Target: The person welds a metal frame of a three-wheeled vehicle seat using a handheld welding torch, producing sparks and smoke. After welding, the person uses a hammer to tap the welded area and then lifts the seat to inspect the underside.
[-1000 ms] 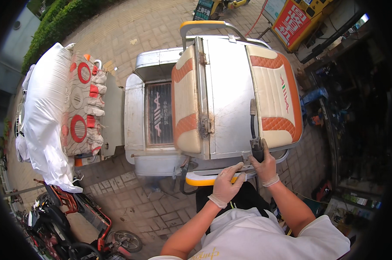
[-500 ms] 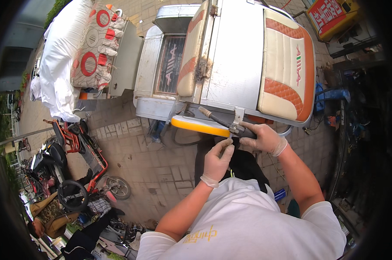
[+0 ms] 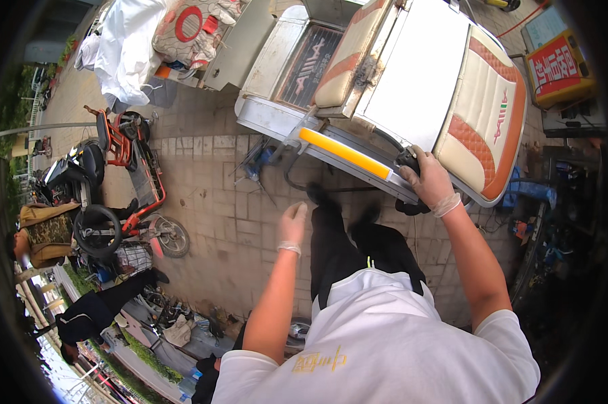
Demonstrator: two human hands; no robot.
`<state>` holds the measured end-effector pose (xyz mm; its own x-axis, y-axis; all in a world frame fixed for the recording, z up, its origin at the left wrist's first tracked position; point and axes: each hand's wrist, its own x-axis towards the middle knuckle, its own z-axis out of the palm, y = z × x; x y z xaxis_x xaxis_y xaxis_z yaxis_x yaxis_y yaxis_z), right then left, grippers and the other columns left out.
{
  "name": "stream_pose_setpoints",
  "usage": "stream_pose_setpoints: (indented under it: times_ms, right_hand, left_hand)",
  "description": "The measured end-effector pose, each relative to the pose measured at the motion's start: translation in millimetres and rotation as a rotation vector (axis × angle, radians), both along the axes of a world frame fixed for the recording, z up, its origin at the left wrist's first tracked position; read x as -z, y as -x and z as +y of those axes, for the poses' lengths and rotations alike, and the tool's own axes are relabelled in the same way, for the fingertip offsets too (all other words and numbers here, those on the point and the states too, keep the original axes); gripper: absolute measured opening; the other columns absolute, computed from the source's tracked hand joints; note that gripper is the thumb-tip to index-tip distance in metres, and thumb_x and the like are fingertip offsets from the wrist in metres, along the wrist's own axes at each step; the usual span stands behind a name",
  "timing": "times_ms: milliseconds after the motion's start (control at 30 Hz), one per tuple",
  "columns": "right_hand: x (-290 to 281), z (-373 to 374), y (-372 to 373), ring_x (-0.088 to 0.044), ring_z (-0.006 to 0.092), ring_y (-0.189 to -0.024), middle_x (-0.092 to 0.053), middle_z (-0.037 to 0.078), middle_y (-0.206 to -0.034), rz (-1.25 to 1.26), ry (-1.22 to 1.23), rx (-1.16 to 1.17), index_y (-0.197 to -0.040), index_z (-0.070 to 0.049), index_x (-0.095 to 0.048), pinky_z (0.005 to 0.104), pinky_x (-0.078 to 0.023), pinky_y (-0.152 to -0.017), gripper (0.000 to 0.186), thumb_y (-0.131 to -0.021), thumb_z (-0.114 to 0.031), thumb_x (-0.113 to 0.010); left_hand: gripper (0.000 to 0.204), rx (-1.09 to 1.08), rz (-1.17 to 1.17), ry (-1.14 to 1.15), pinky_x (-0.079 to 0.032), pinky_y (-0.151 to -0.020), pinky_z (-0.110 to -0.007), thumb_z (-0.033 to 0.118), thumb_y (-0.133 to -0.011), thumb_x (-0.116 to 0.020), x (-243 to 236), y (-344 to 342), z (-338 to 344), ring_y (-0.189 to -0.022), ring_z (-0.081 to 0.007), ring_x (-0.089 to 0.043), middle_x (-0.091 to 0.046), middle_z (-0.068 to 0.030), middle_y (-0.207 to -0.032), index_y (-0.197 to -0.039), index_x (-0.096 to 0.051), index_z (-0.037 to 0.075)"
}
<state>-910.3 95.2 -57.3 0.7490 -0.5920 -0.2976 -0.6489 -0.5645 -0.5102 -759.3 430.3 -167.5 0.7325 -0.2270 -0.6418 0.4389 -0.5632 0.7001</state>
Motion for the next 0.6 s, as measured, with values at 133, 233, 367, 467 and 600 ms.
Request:
stream_pose_setpoints:
  times_ms: [133,233,367,467,600]
  right_hand:
    - [8,-4,5,-0.065,0.0428,-0.110,-0.066,0.025,-0.120,-0.137,-0.035,-0.028,-0.141,-0.003,-0.056,0.0463,-0.052,-0.096,0.053,-0.093,-0.017,-0.074]
    - [8,-7,15,-0.065,0.0428,-0.110,-0.066,0.024,-0.120,-0.157,-0.090,-0.047,-0.145,-0.005,-0.053,0.0464,-0.052,-0.097,0.058,-0.092,-0.014,-0.075]
    - [12,9,29,-0.066,0.0328,-0.112,-0.066,0.021,-0.119,-0.223,-0.251,0.280,-0.156,-0.011,-0.045,0.0401,-0.050,-0.103,0.078,-0.087,-0.012,-0.081]
    - [23,21,33,-0.066,0.0230,-0.112,-0.069,0.015,-0.122,-0.262,-0.285,0.458,-0.150,-0.004,-0.053,0.0346,-0.050,-0.104,0.072,-0.085,-0.012,-0.083]
    - [28,21,37,-0.066,0.0198,-0.111,-0.070,0.012,-0.123,-0.235,-0.325,0.523,-0.141,0.001,-0.060,0.0326,-0.051,-0.102,0.059,-0.086,-0.008,-0.080]
  left_hand:
    - [0.043,0.061,0.026,-0.073,-0.053,-0.095,-0.033,0.033,-0.101,-0.067,21,2,32,-0.105,-0.0195,-0.071,-0.077,-0.0131,-0.114,-0.125,-0.072,-0.003]
    - [0.044,0.120,0.146,0.016,-0.053,-0.096,-0.033,0.033,-0.100,-0.068,26,12,38,-0.106,-0.0198,-0.071,-0.077,-0.0134,-0.114,-0.126,-0.072,-0.002]
    - [0.045,0.377,0.216,0.006,-0.052,-0.101,-0.034,0.033,-0.100,-0.068,23,1,36,-0.114,-0.0244,-0.071,-0.076,-0.0167,-0.120,-0.127,-0.071,-0.002]
    - [0.045,0.509,0.233,0.008,-0.050,-0.104,-0.035,0.034,-0.099,-0.067,16,-20,34,-0.121,-0.0283,-0.069,-0.073,-0.0184,-0.128,-0.127,-0.071,-0.001]
    - [0.047,0.560,0.003,-0.030,-0.048,-0.108,-0.041,0.034,-0.095,-0.071,16,-61,27,-0.124,-0.0330,-0.064,-0.071,-0.0186,-0.129,-0.130,-0.070,0.002]
